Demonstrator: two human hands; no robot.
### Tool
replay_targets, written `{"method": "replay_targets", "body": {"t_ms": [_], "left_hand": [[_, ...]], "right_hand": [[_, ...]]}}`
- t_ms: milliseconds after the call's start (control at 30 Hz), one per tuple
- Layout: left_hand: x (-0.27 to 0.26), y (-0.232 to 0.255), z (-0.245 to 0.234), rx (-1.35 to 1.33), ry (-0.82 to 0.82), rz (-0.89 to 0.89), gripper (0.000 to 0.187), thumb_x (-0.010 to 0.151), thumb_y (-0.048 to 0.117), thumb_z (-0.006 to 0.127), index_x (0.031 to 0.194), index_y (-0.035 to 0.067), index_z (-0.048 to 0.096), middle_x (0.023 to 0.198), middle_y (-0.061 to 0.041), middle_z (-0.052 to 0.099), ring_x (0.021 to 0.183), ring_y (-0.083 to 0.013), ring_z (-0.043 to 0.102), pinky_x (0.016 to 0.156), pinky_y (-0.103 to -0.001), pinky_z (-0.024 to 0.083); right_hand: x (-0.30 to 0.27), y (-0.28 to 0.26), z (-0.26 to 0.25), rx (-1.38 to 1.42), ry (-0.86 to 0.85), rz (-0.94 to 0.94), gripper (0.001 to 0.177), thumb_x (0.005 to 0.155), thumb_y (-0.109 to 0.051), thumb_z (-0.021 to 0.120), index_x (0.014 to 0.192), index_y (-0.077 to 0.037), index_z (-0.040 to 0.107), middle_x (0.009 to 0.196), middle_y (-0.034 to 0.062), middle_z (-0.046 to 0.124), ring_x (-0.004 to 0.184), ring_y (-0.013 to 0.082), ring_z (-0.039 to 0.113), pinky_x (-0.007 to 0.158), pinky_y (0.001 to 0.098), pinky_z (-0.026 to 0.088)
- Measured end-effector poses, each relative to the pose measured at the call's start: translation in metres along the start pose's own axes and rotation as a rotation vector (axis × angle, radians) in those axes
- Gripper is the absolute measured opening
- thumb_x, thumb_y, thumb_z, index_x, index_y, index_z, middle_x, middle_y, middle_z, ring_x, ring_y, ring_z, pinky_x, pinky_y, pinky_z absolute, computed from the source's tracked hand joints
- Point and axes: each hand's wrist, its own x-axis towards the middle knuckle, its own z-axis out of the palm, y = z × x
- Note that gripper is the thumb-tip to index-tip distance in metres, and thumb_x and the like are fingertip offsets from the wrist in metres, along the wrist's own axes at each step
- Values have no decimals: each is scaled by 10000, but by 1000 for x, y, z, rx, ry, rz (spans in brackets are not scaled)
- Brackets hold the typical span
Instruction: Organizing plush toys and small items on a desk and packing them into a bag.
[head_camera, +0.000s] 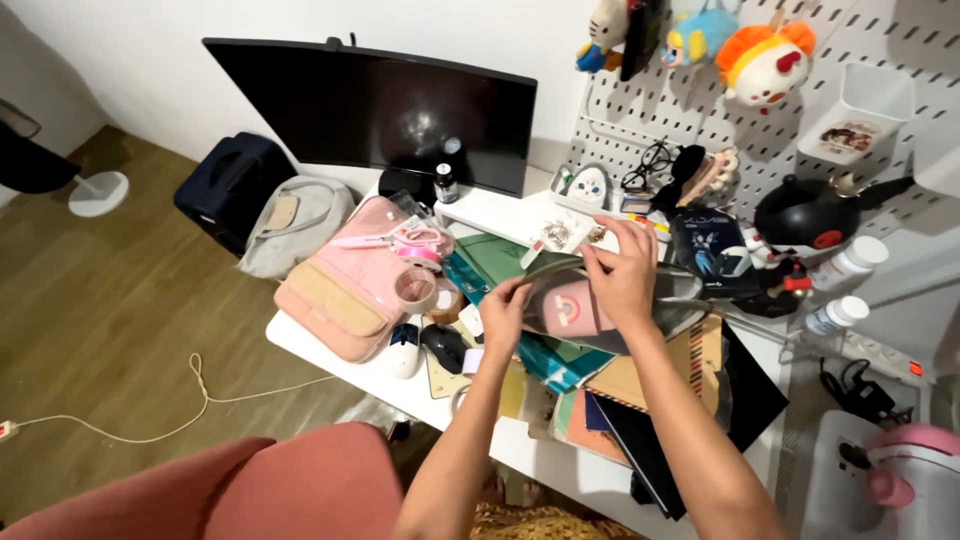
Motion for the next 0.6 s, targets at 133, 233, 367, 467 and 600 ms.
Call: {"method": "replay_targets", "body": {"t_ms": [133,233,367,467,600], "left_hand": [[-15,106,7,228,-91,221,333,877,105,739,1187,-13,709,1039,-134,770,964,-187,736,862,-298,551],[-17,150,18,183,-195,418,536,790,133,787,1275,-3,605,1199,-176,666,1120,-290,646,961,-377,505],[-11,137,30,408,-317,669,339,835,161,777,1159,69,744,1113,-140,739,1088,-327,666,1126,-480,397],[-14,124,33,433,-292,598,232,876,171,754,1091,84,759,1035,-107,756,1038,-302,691,1183,-490,392],[-22,127,30,344,-186,517,174,858,136,737,1012,87,803,969,-121,763,1020,-290,687,1173,-526,345]], "right_hand": [[-5,11,-2,85,15,41,139,884,-202,788,836,-75,820,1314,49,676,1262,293,551,1220,518,285],[-8,5,-3,95,43,38,153,813,-234,853,866,-93,829,1299,54,684,1241,297,551,1150,472,349],[-15,-5,0,91,142,144,154,731,-201,891,759,-88,790,1230,69,685,1210,315,548,1075,433,406],[-21,-6,4,92,183,212,182,726,-206,906,726,-86,769,1219,64,684,1203,304,547,1066,428,413],[-26,0,10,70,227,273,181,680,-208,913,672,-103,766,1226,44,679,1220,309,518,1071,437,398]]}}
